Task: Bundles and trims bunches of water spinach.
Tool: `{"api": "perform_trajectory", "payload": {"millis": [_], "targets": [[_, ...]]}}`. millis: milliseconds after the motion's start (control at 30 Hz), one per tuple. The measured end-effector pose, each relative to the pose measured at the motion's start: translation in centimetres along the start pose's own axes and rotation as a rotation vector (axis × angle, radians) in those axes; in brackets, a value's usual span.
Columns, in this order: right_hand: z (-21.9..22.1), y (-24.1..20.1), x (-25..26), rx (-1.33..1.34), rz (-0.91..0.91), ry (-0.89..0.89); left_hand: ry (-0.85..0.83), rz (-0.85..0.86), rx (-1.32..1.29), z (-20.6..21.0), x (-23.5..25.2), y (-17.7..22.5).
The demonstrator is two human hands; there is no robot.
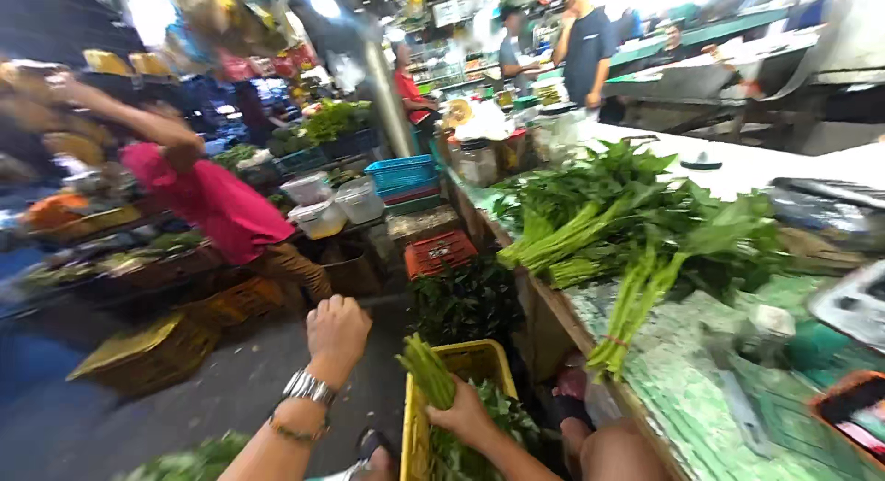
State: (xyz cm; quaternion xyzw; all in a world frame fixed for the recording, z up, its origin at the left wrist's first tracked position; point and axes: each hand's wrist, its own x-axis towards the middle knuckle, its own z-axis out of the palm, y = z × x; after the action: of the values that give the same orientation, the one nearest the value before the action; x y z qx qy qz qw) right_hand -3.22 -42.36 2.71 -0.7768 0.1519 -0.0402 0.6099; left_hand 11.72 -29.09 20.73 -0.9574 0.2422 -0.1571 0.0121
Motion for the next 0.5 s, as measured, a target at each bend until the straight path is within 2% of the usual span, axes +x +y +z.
{"api": "perform_trajectory", "payload": {"millis": [67, 100, 200, 300, 367, 500], "targets": [[0.1, -0.2, 0.2, 0.0, 0.022, -0.017, -0.218, -0.144, -0.26, -0.7, 0.9, -2.5], [0.3, -0.3, 0.4, 0.005, 0.037, -0.014, -0.251, -0.171, -0.384, -0.5, 0.9, -3.4], [0.3, -0.7, 0.9, 0.064, 0.07, 0.022, -0.181, -0.195, -0.602, 0.0, -0.5, -4.3], [-0.1, -1.2, 1.0, 0.14, 0.1, 0.047, -0.028, -0.335, -1.046, 1.1, -2.0, -4.1], [-0.3, -1.0, 0.9, 0.228, 0.079, 0.063, -0.086, -0.375, -1.387, 1.9, -3.4, -3.5], [-0.6, -0.3, 1.2, 0.516, -0.049, 0.079, -0.262, -0.311, -1.559, 2.5, -6.6, -1.7]]}}
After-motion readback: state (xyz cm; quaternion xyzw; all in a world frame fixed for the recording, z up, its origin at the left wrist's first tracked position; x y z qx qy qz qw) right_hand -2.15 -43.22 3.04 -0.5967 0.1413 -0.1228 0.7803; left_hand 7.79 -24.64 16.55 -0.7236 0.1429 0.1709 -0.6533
